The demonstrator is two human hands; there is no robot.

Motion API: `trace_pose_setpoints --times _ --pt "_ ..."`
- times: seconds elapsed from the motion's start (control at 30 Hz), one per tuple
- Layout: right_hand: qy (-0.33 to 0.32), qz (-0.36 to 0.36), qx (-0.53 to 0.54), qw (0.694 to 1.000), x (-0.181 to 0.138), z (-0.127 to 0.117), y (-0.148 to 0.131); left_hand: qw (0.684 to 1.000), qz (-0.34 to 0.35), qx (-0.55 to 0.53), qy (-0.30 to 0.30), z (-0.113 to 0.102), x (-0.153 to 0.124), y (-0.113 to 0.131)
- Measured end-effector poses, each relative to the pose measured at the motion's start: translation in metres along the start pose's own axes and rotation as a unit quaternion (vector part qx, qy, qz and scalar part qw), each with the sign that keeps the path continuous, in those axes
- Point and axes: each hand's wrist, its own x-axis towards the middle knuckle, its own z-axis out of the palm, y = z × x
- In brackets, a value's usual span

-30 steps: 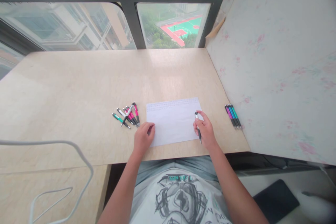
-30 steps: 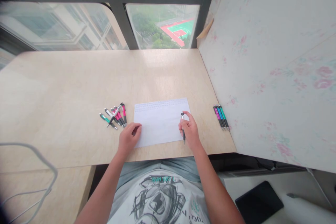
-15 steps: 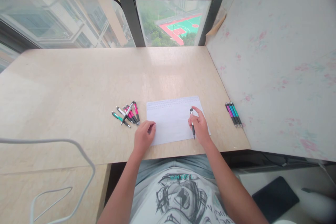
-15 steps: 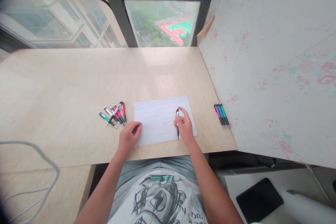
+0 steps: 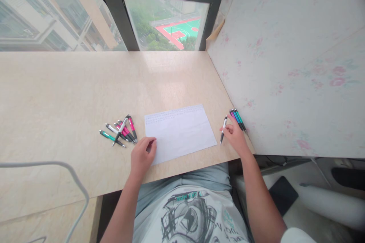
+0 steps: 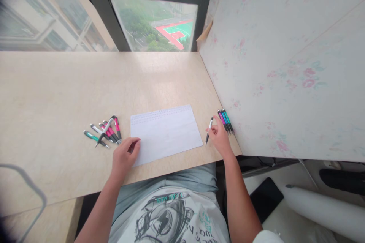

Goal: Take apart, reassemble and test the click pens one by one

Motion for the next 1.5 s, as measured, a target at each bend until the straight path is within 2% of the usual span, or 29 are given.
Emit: trace_pose_setpoints --times 0.1,0.17,0.33,0.47,0.67,0.9,1.1,1.37,1.5 --pt "0.056 -0.013 -0.170 0.984 0.015 -0.028 0.009 1.000 -0.002 -0.002 0.000 0.000 0.000 -0.001" --pt "0.077 -0.014 -0.253 0.964 0.025 -0.037 0.015 1.000 -0.002 0.001 0.002 0.001 0.000 -0.001" --pt "0.107 -0.056 -0.381 0.917 0.035 -0.030 0.029 1.000 0.006 0.010 0.000 0.001 -0.001 0.000" --pt "0.123 -0.078 -0.378 0.914 0.028 -0.020 0.038 1.000 0.005 0.006 0.003 0.000 -0.001 0.001" --pt "0.155 -0.059 -0.375 0.912 0.017 -0.019 0.042 1.000 -0.002 0.002 0.006 0.000 -0.001 0.001" --pt "0.207 -0.037 -0.421 0.882 0.020 -0.021 0.037 1.000 -0.003 -0.001 0.000 0.000 -0.001 0.001" --pt "0.227 -0.027 -0.446 0.865 0.020 -0.018 0.031 1.000 -0.008 -0.004 0.001 0.000 0.000 0.001" --pt "0.231 0.016 -0.440 0.868 0.017 -0.012 0.025 1.000 -0.011 0.000 0.000 -0.001 0.000 0.001" --pt "0.245 -0.013 -0.427 0.870 0.017 -0.014 0.025 1.000 -0.016 -0.003 -0.003 0.000 0.000 0.000"
